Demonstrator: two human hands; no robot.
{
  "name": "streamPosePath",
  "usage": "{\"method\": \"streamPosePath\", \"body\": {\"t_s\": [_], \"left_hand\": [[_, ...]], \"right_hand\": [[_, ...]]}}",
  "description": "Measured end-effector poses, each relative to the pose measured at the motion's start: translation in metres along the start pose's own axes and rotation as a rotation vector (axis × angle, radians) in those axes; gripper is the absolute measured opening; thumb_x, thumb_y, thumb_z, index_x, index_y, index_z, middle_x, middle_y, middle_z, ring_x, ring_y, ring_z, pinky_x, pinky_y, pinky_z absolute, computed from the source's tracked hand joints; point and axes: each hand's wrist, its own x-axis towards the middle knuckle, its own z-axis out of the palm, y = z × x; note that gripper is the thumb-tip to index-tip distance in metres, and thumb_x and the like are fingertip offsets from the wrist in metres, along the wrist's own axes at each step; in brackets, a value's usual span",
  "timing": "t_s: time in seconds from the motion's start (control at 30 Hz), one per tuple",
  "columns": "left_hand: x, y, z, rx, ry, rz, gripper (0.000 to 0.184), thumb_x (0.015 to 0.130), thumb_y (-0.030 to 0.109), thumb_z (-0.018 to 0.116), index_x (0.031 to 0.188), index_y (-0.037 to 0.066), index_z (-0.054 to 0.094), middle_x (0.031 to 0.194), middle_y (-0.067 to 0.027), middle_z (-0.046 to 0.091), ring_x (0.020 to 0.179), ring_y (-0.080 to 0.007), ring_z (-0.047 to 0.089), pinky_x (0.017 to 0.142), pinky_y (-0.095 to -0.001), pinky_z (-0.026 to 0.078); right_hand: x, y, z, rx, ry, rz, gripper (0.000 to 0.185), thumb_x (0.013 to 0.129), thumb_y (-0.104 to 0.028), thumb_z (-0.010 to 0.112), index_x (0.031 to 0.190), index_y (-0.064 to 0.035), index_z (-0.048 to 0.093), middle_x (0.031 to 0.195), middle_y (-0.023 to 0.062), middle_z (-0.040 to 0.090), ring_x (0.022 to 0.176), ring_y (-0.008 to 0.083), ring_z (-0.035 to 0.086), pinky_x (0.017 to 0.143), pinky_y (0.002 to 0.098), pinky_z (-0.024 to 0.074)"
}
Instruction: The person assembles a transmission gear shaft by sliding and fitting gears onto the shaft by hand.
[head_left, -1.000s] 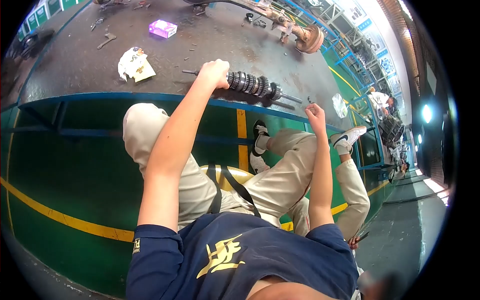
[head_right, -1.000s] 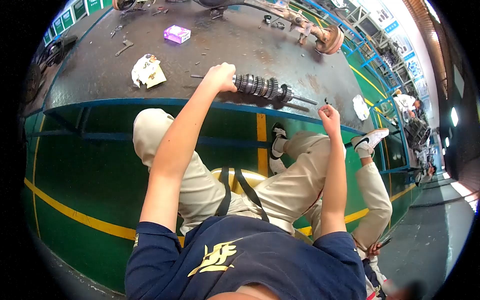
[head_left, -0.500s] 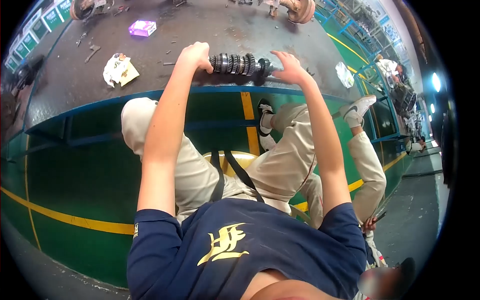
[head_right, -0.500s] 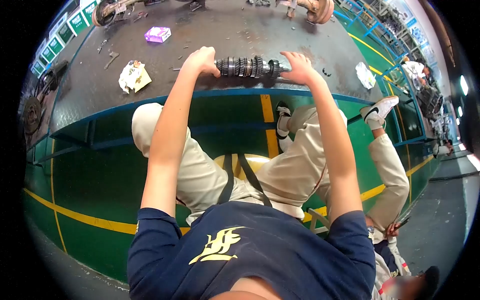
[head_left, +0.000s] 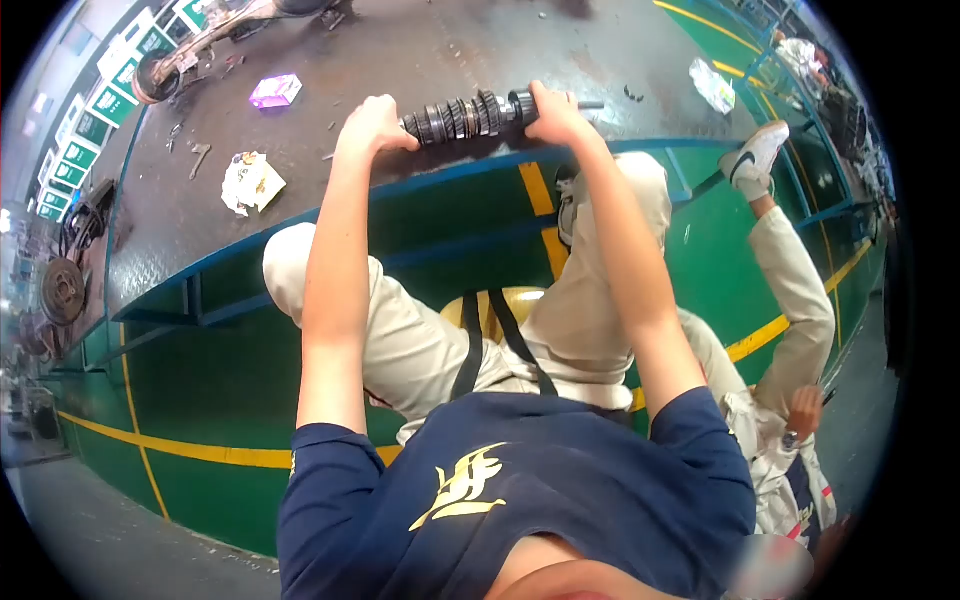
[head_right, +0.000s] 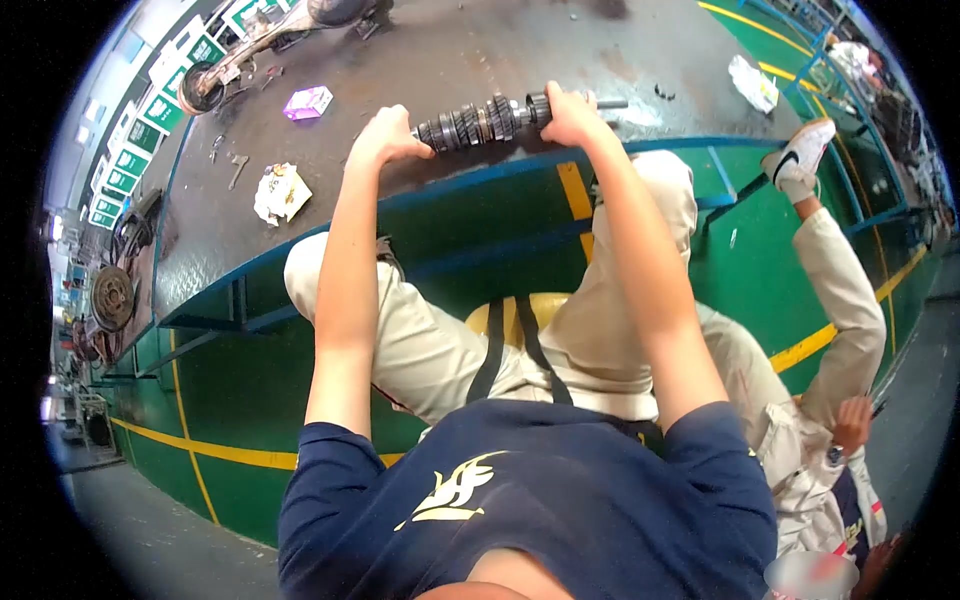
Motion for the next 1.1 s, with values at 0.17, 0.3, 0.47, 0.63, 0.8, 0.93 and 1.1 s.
{"method": "streamPosePath", "body": {"t_s": [0.17,0.3,0.47,0.63,0.8,0.93,1.1], "left_hand": [[-0.008,0.004,0.001,0.043,0.009,-0.031,0.051,0.060,0.033,0.085,0.091,-0.006,0.072,0.095,-0.0250,0.071,0.092,-0.0352,0.071,0.086,-0.0404,0.057],[-0.007,-0.006,0.012,0.054,0.140,0.046,0.050,0.058,0.035,0.082,0.082,-0.007,0.070,0.083,-0.0266,0.069,0.081,-0.0360,0.071,0.076,-0.0421,0.057],[-0.010,-0.002,0.010,0.078,0.094,0.031,0.051,0.062,0.036,0.082,0.087,-0.007,0.071,0.089,-0.0243,0.071,0.087,-0.0355,0.071,0.082,-0.0406,0.058],[-0.009,-0.003,0.004,0.040,0.090,0.031,0.048,0.061,0.036,0.082,0.082,-0.006,0.072,0.084,-0.0247,0.071,0.084,-0.0352,0.071,0.081,-0.0413,0.057],[-0.007,-0.018,0.020,-0.012,0.179,0.139,0.048,0.057,0.037,0.078,0.073,-0.007,0.070,0.066,-0.0247,0.065,0.064,-0.0330,0.069,0.067,-0.0406,0.056],[-0.002,-0.019,0.018,-0.043,0.160,0.161,0.048,0.056,0.038,0.078,0.072,-0.007,0.069,0.064,-0.0240,0.064,0.062,-0.0322,0.067,0.065,-0.0400,0.055],[-0.003,-0.019,0.018,-0.070,0.150,0.173,0.049,0.058,0.038,0.078,0.072,-0.008,0.068,0.064,-0.0235,0.063,0.061,-0.0306,0.067,0.063,-0.0390,0.053]], "right_hand": [[-0.001,0.011,0.020,-0.005,0.109,-0.079,0.059,0.070,-0.025,0.076,0.119,-0.0070,0.048,0.109,0.0208,0.066,0.116,0.0397,0.056,0.106,0.0498,0.0303],[-0.007,0.020,0.017,0.043,0.078,-0.177,0.060,0.071,-0.027,0.075,0.121,-0.0064,0.047,0.115,0.0213,0.063,0.118,0.0392,0.054,0.106,0.0468,0.0301],[-0.022,0.014,0.006,0.091,0.088,-0.185,0.070,0.076,-0.036,0.074,0.133,-0.0075,0.045,0.119,0.0214,0.062,0.119,0.0394,0.052,0.111,0.0462,0.0273],[-0.024,0.015,0.007,0.092,0.128,-0.181,0.073,0.079,-0.040,0.074,0.137,-0.0083,0.044,0.119,0.0213,0.062,0.121,0.0392,0.052,0.112,0.0477,0.0259],[-0.023,0.016,0.015,0.104,0.120,-0.214,0.077,0.078,-0.039,0.074,0.140,-0.0071,0.043,0.121,0.0244,0.060,0.122,0.0409,0.049,0.116,0.0478,0.0223],[-0.022,0.020,0.018,0.118,0.247,-0.284,0.074,0.079,-0.040,0.074,0.138,-0.0073,0.044,0.120,0.0240,0.061,0.121,0.0407,0.051,0.116,0.0494,0.0215],[-0.024,0.023,0.030,0.130,0.264,-0.270,0.072,0.077,-0.036,0.075,0.137,-0.0066,0.046,0.121,0.0221,0.061,0.123,0.0380,0.051,0.117,0.0515,0.0196]]}}
